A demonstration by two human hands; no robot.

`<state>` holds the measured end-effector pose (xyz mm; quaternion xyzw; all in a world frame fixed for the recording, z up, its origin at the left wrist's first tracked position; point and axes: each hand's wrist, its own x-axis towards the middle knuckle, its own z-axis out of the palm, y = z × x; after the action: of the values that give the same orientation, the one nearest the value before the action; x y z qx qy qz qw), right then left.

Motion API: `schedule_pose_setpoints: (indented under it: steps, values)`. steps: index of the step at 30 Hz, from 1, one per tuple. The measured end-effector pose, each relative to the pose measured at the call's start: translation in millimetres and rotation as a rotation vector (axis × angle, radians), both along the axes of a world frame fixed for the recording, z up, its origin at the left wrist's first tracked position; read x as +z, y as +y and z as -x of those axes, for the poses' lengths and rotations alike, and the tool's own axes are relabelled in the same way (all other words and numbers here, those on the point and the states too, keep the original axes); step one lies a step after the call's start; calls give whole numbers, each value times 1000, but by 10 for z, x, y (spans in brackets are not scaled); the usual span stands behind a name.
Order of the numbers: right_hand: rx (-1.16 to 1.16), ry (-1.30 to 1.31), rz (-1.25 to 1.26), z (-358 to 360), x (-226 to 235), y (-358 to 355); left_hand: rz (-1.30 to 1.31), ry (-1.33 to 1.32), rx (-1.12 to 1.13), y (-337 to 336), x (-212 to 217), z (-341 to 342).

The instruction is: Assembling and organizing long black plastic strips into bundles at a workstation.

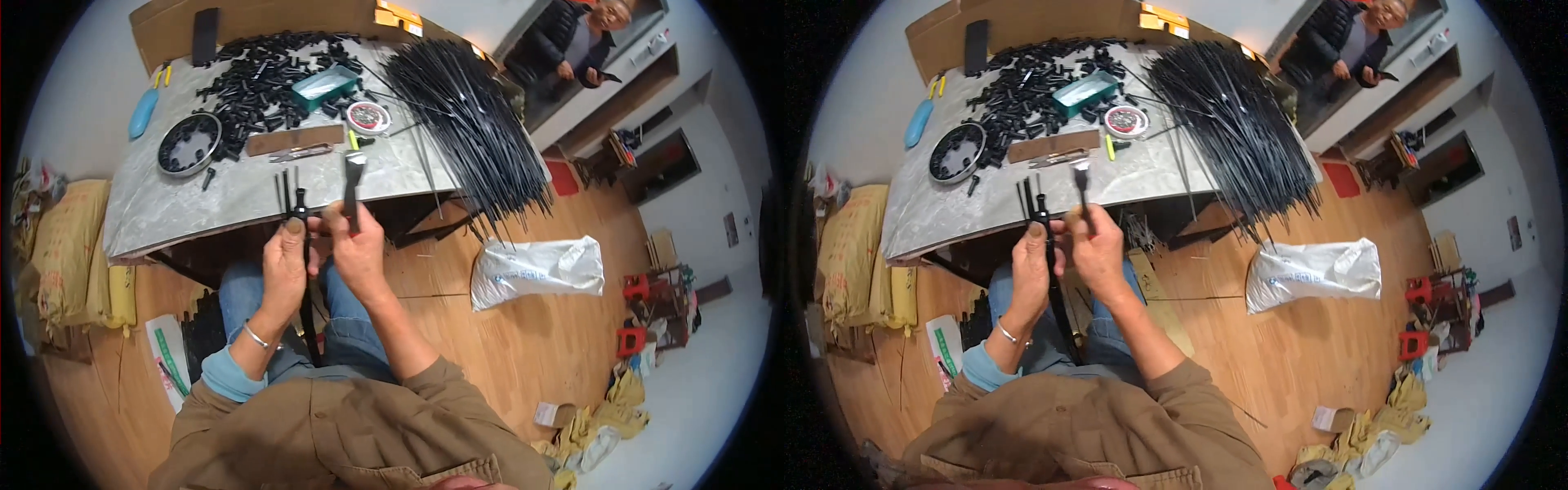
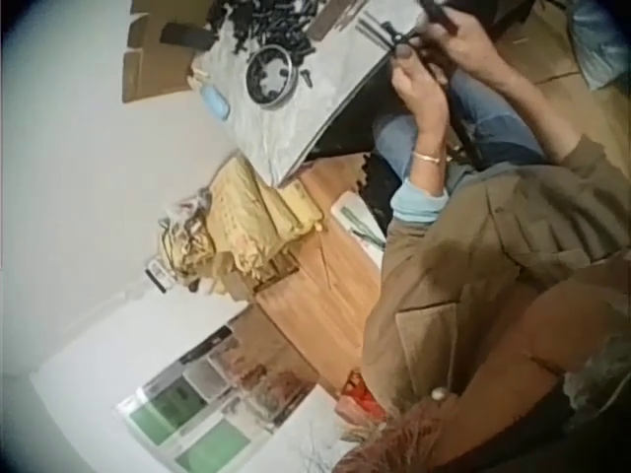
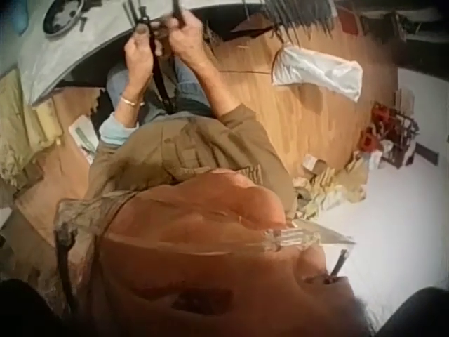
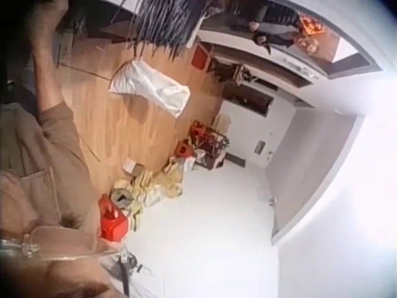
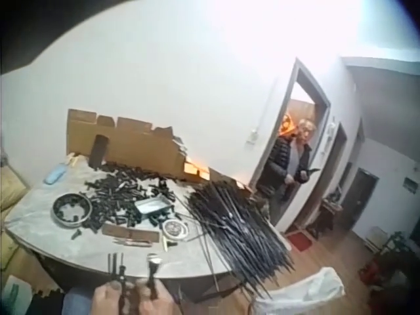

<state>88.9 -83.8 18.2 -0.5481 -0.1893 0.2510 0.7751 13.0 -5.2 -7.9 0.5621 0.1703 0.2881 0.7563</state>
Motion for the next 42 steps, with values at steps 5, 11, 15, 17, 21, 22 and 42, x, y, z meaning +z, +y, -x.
schedule_pose_setpoints:
  steps: [5,11,15,17,21,22,42]
  values:
    - [-255,-774,238,-129,-87,95,-88,-8,-8,63,136,-63]
    - [-361,-961,337,-35,-154,-14,-21,36,-9,-29,51,-4]
    - [-334,-967,302,58,-243,4,52,31,44,-52,106,99]
    - [-242,-700,248,131,-81,-10,25,98,59,-39,62,101]
    - [-232,-630,263,-95,-409,-76,97,21,-51,-53,-31,33]
    - [-188,-419,179,12,-223,-51,81,12,-32,-42,-23,44]
    - [71,48,56,111,-236,-45,-37,-26,50,-3,-21,20]
